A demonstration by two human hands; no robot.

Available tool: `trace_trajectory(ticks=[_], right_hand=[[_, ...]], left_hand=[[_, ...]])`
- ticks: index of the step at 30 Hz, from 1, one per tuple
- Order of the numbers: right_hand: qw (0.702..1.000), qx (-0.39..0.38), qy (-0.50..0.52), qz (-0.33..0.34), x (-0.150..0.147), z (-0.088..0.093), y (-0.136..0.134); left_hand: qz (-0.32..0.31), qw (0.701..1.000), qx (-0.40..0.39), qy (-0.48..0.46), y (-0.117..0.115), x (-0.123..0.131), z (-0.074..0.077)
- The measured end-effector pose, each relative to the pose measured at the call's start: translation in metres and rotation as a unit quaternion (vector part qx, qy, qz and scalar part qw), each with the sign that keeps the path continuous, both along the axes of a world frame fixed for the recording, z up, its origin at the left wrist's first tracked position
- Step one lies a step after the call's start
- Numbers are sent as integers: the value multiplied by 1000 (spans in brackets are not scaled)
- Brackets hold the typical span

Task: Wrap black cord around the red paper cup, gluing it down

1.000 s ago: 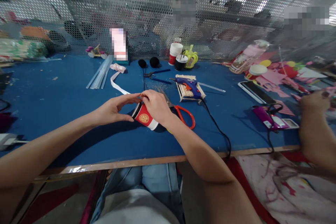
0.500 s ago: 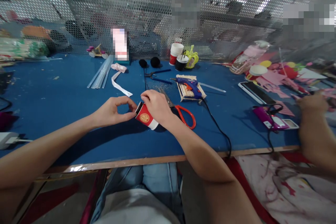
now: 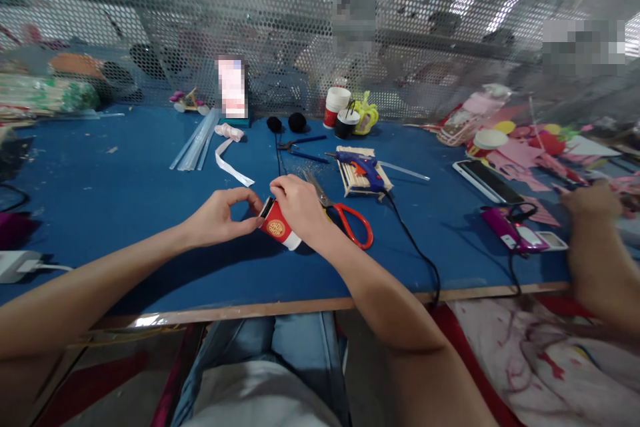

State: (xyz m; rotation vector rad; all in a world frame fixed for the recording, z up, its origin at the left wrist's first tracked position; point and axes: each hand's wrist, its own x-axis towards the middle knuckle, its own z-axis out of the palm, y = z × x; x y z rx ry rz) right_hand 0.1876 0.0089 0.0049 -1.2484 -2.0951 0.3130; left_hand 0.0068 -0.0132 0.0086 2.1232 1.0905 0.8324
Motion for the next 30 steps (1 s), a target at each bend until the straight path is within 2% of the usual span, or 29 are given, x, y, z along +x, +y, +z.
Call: trace_trajectory(ticks=[6,8,11,15,21,25,30], right_hand=[[1000,1,0,4,0,0,-1],[1000,3,-4,4,0,0,-2],[1000,7,-5,6,-1,0,-3],[1000,8,-2,11,-2,0,-4],[1000,7,-4,10,-2,0,-3],[1000,11,-8,8,-3,0,-3],[1000,12,-6,9,-2,0,-4]], left_hand=[[-25,997,-60,-45,11,-6,-3],[-3,997,-61,-56,15,-7,-6],[13,996,-82,-44,19,-8,-9],[-9,993,-119,-19,21,-8,-10],[30,997,-64,2,13,-9,3],[5,998,-56,1,4,-5,8],[1,999,-46,15,-1,-2,5]])
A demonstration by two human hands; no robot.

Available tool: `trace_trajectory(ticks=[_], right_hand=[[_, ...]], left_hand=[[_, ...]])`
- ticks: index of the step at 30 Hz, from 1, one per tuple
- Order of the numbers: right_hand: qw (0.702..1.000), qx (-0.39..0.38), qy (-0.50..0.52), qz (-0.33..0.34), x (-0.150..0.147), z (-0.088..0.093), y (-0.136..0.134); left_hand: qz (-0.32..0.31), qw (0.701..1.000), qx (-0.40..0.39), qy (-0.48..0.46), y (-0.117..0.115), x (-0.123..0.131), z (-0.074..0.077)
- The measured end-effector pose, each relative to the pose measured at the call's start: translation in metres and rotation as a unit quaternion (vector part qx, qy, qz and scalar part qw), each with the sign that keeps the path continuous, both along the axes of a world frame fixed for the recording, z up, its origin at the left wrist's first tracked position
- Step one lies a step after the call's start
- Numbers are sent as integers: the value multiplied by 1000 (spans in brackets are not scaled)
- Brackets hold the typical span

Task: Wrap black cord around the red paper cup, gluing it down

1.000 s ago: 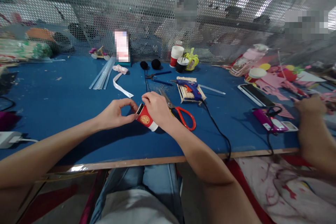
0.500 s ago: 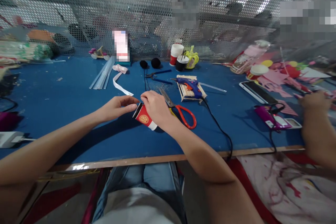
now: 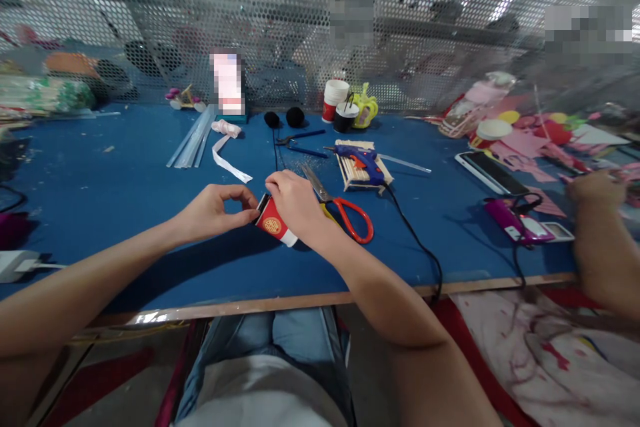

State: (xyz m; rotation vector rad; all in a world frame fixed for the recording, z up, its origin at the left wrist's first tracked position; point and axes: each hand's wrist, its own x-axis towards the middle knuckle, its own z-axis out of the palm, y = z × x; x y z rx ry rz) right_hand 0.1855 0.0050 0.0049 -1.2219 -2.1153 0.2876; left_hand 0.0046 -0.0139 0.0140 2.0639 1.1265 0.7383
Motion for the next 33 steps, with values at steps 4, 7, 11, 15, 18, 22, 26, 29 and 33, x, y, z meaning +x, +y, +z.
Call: trace_trajectory(ticks=[4,7,11,15,18,22,26,29,33], right_hand=[[1000,-4,-6,1,0,1,-1],[1000,-4,-11,0,-1,1,-1],[1000,-4,-9,1,-1,1,-1],[1000,-6,-12,-1,-2,1,-1],[1000,-6,-12,-2,-3,0,-2],[1000,-5,-15,-4,-4,1,-2],[1000,1,-21,-3,-3,1,-2],[1000,3,-26,-2,-3,1,-3],[1000,5,-27,-1,-3,1,-4]], left_hand=[[14,1000,2,-1,-1,1,-2],[21,1000,-6,-8,-2,2,-2],[24,999,-19,-13,-2,2,-1],[32,999,-22,-9,-2,3,-2],[36,999,-23,-9,-4,4,-1],[16,999,-30,-9,0,1,2],[-71,988,-132,-34,14,-10,6],[-65,974,-194,-99,23,-16,4],[2,966,-189,-177,25,-14,-2]])
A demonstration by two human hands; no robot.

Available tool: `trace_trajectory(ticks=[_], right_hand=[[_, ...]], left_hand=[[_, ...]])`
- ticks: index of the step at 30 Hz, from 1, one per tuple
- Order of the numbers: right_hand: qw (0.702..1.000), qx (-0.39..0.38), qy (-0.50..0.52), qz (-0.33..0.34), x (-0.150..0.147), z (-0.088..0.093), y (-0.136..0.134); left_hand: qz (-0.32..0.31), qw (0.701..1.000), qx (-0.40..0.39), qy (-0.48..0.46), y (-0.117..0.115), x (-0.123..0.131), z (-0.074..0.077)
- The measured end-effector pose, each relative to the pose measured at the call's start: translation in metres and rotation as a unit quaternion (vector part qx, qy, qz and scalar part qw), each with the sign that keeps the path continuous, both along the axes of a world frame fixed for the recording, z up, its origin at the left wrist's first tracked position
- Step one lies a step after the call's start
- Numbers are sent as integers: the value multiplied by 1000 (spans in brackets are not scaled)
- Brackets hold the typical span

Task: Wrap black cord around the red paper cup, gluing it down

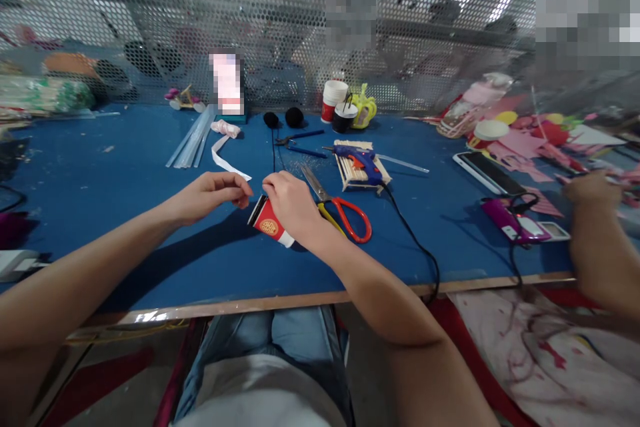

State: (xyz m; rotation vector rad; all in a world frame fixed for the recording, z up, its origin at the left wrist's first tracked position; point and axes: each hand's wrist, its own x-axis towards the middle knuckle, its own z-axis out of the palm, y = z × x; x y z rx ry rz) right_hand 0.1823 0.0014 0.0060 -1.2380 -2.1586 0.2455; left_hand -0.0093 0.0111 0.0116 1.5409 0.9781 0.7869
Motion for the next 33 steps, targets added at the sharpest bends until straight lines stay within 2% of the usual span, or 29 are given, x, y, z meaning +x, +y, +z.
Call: trace_trajectory(ticks=[2,4,9,12,16,18,22,27,33], right_hand=[[1000,-1,1,-2,0,0,0],[1000,-3,4,-3,0,-1,0],[1000,0,9,-6,-1,-3,1],[1000,5,7,-3,-1,-3,1],[1000,5,8,-2,-2,-4,-2],[1000,4,7,-3,-3,-4,-3],[1000,2,-4,-8,-5,-5,-5],[1000,10,-3,0,-3,-3,-7],[998,64,21,11,1,4,-9]], left_hand=[[41,999,-8,-17,-1,2,-1],[53,998,-13,-9,-1,3,-2],[20,991,55,122,-3,4,-4],[11,983,93,158,-4,6,-9],[-65,979,59,182,-10,11,-12],[-81,975,55,197,-13,14,-13],[-51,974,73,207,-16,19,-16],[-49,976,79,195,-16,21,-21],[-23,980,124,156,-18,24,-24]])
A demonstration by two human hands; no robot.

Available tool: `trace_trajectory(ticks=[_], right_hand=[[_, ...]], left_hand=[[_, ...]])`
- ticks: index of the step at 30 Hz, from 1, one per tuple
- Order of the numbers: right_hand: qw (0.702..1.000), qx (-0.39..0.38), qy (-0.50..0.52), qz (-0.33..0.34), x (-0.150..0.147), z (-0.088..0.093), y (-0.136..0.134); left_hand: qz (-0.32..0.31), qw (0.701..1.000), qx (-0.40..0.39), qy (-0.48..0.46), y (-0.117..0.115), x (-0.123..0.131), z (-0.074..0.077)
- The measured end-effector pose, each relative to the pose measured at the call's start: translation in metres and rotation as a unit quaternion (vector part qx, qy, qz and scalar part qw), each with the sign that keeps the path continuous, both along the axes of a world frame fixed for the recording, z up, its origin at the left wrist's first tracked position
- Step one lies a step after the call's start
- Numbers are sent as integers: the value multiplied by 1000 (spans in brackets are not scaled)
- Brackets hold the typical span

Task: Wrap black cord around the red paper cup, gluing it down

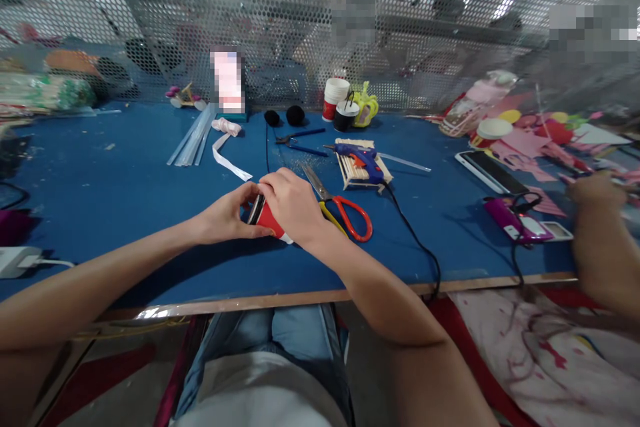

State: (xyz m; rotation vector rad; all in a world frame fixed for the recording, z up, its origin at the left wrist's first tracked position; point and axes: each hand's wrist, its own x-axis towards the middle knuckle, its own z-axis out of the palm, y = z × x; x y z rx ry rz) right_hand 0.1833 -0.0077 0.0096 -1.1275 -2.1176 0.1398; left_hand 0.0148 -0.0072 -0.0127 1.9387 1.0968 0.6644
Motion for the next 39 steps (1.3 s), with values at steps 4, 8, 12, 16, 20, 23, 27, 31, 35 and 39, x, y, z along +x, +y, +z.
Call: trace_trajectory(ticks=[4,8,12,16,20,23,27,31,35,39], right_hand=[[999,32,14,7,-2,-5,2],[1000,30,8,3,-5,-11,4],[1000,19,3,-1,-5,-11,4],[1000,16,-7,0,-5,-10,2],[1000,16,-7,-1,-5,-8,1],[1000,24,9,-2,-5,-8,2],[999,8,45,5,-3,-7,3],[989,-60,126,55,0,2,5],[974,-141,151,91,-2,20,14],[965,-173,155,119,-13,32,33]], left_hand=[[-4,999,22,-32,1,-1,-4],[-42,997,-11,-70,2,-4,-2],[-37,990,-97,-98,4,-9,7],[-4,983,-137,-119,4,-10,13],[-6,983,-133,-123,3,-9,14],[15,980,-145,-138,3,-8,13],[27,977,-147,-153,3,-8,13],[13,974,-148,-170,3,-8,12],[-34,967,-177,-179,-1,-5,13],[-136,949,-208,-193,-7,-4,13]])
